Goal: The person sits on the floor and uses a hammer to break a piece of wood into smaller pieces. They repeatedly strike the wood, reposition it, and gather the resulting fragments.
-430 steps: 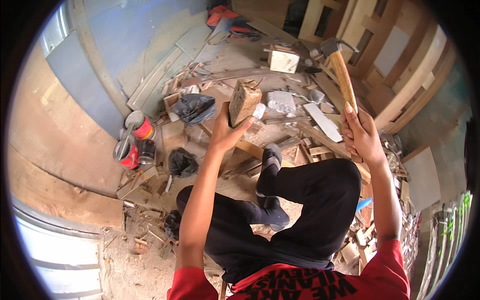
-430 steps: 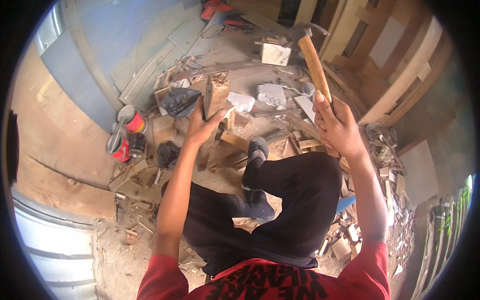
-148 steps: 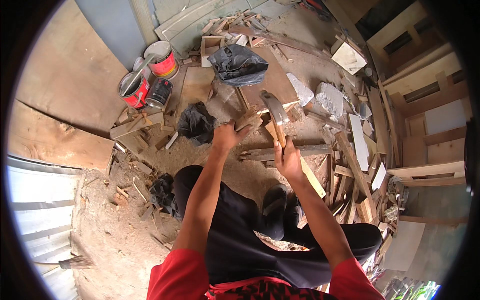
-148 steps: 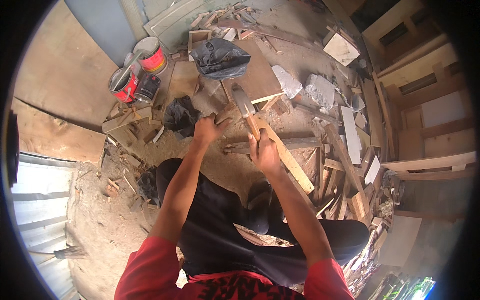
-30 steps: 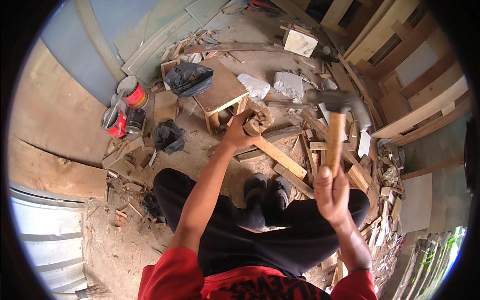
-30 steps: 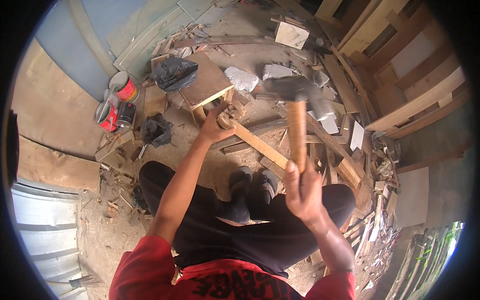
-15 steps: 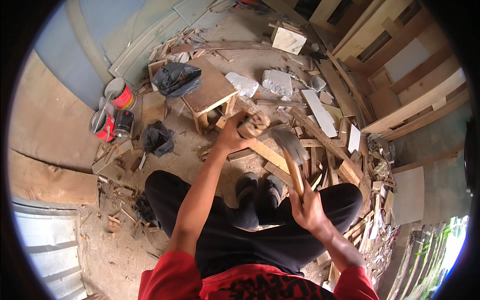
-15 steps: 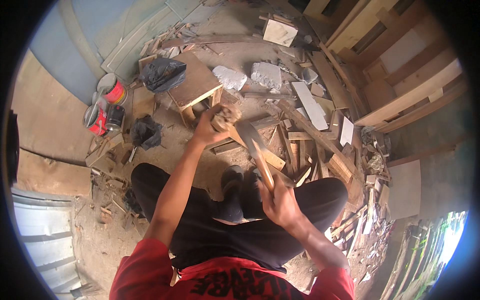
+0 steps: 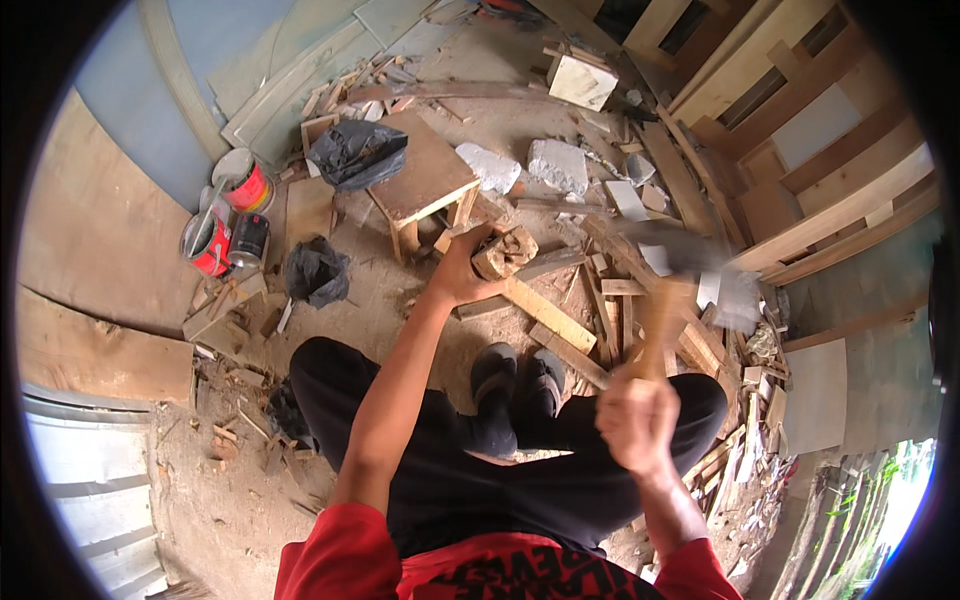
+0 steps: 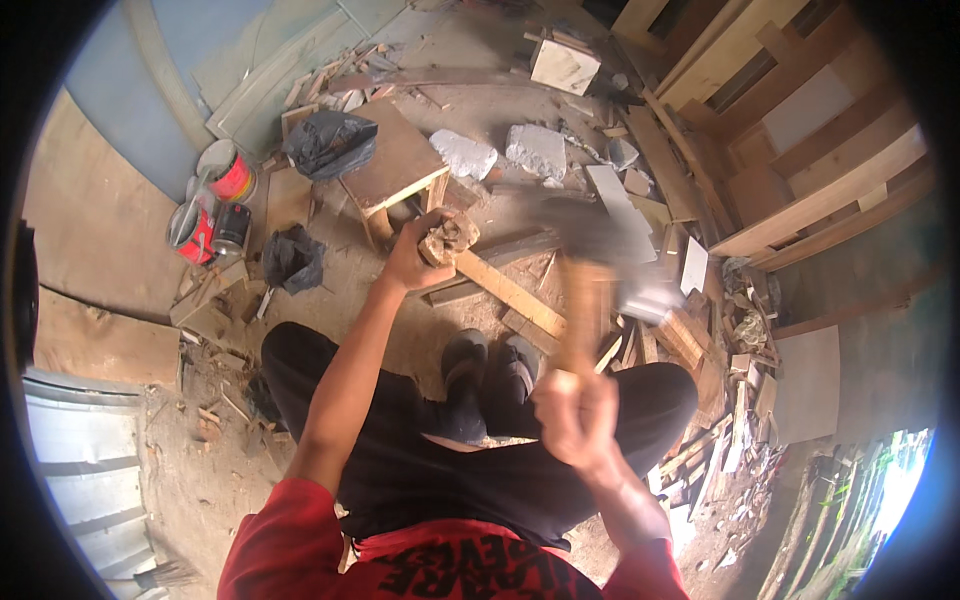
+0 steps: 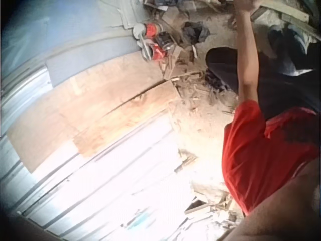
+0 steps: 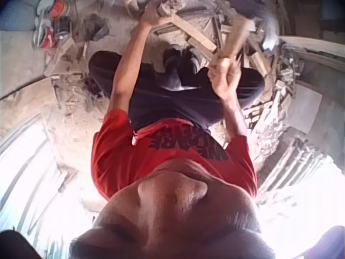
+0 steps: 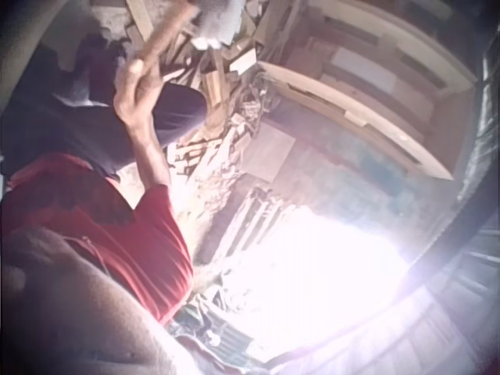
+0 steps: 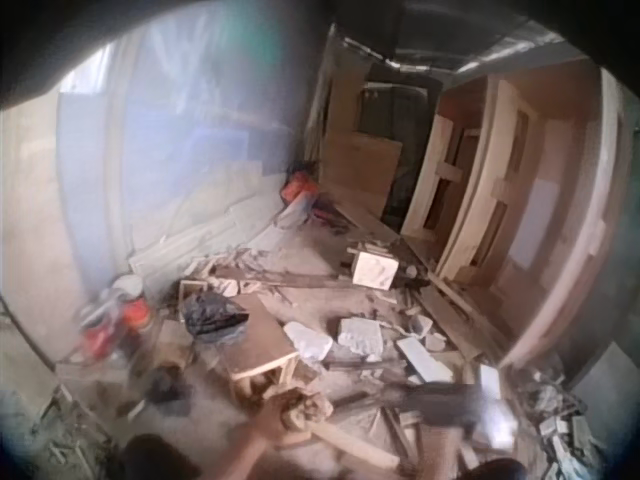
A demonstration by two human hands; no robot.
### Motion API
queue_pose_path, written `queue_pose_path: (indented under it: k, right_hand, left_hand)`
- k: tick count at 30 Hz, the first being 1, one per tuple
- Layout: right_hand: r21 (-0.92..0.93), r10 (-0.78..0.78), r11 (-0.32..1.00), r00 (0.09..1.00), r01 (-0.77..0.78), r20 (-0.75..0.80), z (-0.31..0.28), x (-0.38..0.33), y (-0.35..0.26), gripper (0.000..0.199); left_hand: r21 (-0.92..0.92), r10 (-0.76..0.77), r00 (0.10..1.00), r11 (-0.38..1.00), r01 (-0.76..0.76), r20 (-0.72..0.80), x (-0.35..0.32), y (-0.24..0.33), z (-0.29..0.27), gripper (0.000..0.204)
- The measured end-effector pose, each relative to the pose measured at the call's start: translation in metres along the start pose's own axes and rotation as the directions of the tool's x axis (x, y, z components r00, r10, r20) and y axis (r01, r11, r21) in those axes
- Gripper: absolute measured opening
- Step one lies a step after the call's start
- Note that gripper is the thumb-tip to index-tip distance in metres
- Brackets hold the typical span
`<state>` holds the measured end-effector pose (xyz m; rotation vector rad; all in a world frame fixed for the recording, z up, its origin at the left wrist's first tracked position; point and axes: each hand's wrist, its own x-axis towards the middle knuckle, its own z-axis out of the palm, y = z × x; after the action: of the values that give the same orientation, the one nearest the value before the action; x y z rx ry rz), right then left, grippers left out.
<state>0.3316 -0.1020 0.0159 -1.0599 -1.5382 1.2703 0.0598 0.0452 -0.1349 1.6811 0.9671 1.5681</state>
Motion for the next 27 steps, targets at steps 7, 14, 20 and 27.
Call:
queue_pose_path:
  k: [7,14,20,27]
  right_hand:
    - [-0.316,-0.097,0.944,0.995,0.090,-0.006,0.003,-0.006,0.049,0.033]
    - [-0.073,-0.111,0.990,0.984,0.122,0.138,0.018,-0.025,0.034,0.053]
    - [-0.146,0.137,0.980,0.991,-0.134,0.004,0.023,-0.018,0.059,0.049]
    - [0.235,-0.422,0.853,0.882,0.465,-0.210,0.023,-0.007,-0.022,0.066]
  left_hand:
    - [-0.052,-0.045,0.997,0.997,0.049,0.070,0.001,0.009,0.012,0.049]
    - [-0.012,-0.021,0.993,1.000,0.023,0.118,-0.004,0.000,0.017,0.053]
    - [-0.070,0.004,0.996,0.998,0.002,0.084,-0.001,0.001,0.012,0.052]
    - [-0.024,-0.023,0.994,0.999,0.026,0.105,-0.004,-0.002,0.002,0.057]
